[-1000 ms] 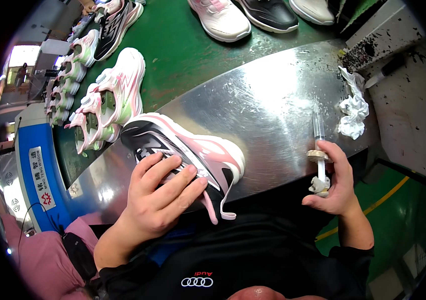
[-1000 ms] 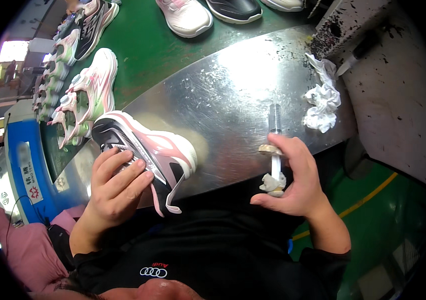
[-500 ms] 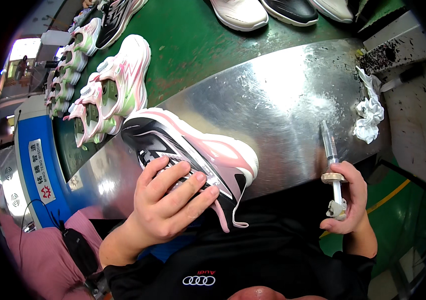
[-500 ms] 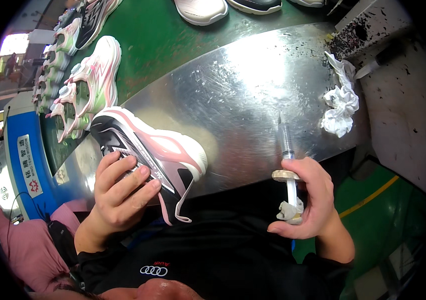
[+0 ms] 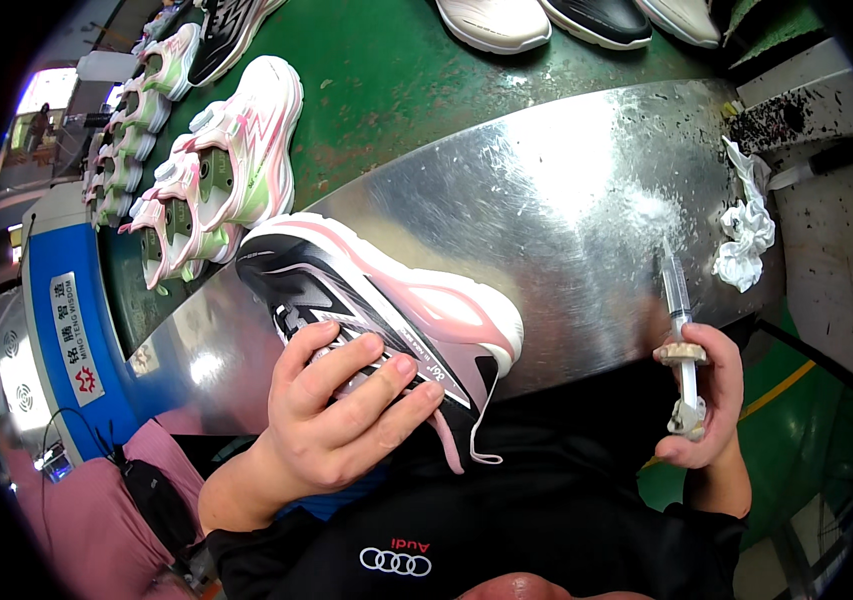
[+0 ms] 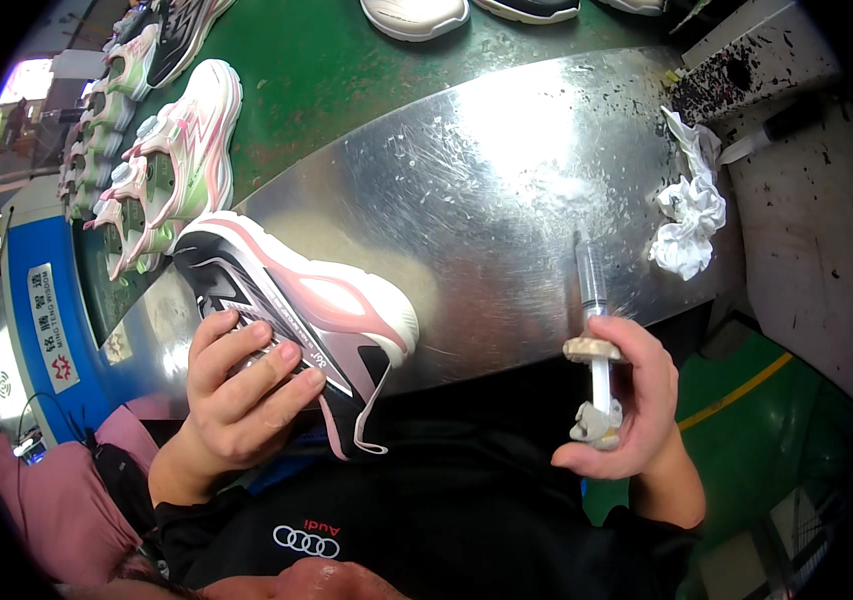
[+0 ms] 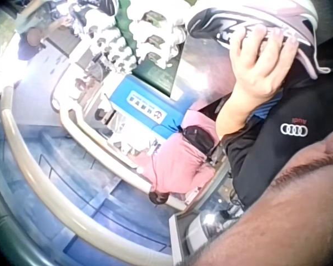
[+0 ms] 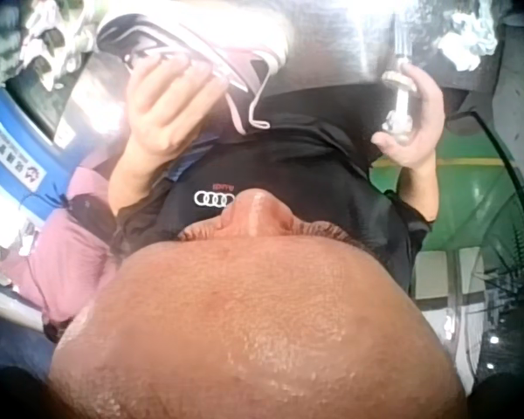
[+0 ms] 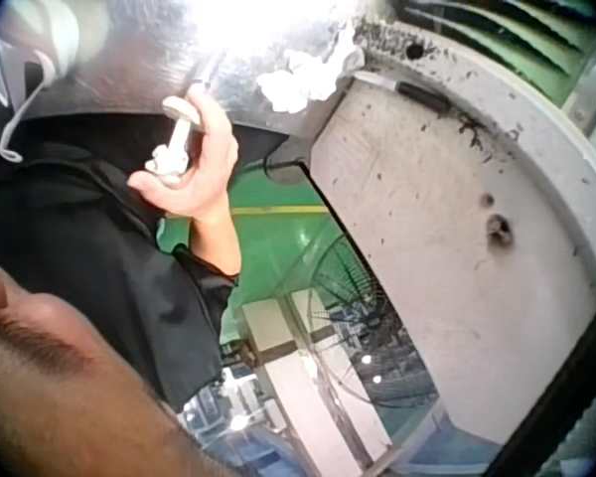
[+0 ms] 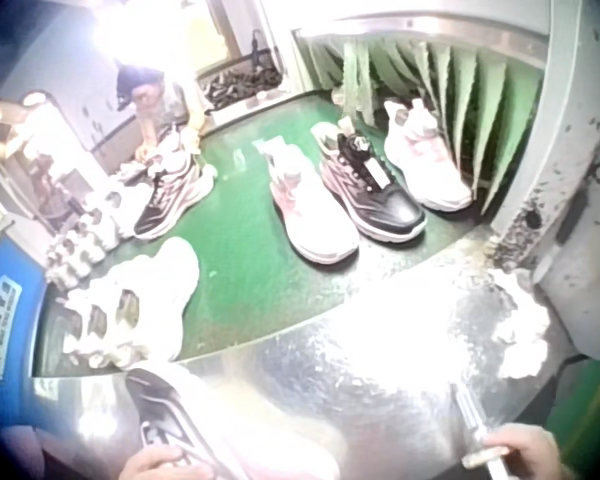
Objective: The person takes shoes from a conveyor belt one at a time and applies adhesive along the seam between the upper and the sole using a syringe.
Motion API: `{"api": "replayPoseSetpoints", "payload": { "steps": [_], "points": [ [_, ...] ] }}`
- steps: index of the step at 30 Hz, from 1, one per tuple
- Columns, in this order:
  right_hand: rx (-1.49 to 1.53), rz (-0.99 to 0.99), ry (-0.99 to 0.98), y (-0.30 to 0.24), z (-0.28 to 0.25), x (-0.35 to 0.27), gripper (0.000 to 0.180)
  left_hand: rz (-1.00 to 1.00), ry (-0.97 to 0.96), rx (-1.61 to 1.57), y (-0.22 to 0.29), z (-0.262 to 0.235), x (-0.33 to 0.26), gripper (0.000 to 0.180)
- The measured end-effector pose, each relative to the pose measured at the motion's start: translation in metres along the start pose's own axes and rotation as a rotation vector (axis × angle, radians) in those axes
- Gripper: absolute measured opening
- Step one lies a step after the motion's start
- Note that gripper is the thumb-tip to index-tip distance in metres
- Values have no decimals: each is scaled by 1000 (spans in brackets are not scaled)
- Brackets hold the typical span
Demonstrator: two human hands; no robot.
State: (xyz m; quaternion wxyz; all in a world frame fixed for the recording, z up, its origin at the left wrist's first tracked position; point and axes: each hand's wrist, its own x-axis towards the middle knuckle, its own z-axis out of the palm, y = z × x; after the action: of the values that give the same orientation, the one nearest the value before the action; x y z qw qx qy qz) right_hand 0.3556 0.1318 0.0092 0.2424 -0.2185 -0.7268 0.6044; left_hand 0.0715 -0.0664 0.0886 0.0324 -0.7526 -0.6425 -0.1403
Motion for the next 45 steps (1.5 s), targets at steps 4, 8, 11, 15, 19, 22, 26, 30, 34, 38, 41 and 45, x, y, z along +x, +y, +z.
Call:
{"api": "replayPoseSetpoints", "payload": {
  "steps": [4,8,11,15,19,22,26,30,34,38,41,45],
  "points": [
    [-30,-11,-122,-6,-4,2,88,2,2,-18,-3,1,1,28],
    [-43,-123,-63,-2,0,6,87,2,6,-31,-3,-1,3,29],
    [-99,-50,-106,4,-9,3,95,2,11,-33,-3,0,2,29],
    [-91,26,-68,-1,0,9,93,0,18,-37,-3,3,2,30],
    [-86,-79,-153,-9,0,15,86,-9,5,-40,-5,-1,4,30],
    [378,3,-131,-13,12,4,92,-10,-10,-46,-6,-2,6,30],
    [907,2,-277,-15,30,12,97,-4,-56,-87,-8,-3,7,30],
    [1129,58,-345,-15,45,18,99,-17,-31,-61,-8,-2,11,30],
    [1200,83,-400,-13,51,23,100,-16,-38,-62,-9,-3,10,30],
    [1208,117,-417,-13,54,26,99,-23,-29,-72,-8,-3,10,29],
    [1203,123,-424,-13,55,29,99,-25,-28,-76,-9,-3,10,29],
    [1193,150,-441,-12,56,31,99,-27,-34,-70,-9,-4,9,30]
  ]
}}
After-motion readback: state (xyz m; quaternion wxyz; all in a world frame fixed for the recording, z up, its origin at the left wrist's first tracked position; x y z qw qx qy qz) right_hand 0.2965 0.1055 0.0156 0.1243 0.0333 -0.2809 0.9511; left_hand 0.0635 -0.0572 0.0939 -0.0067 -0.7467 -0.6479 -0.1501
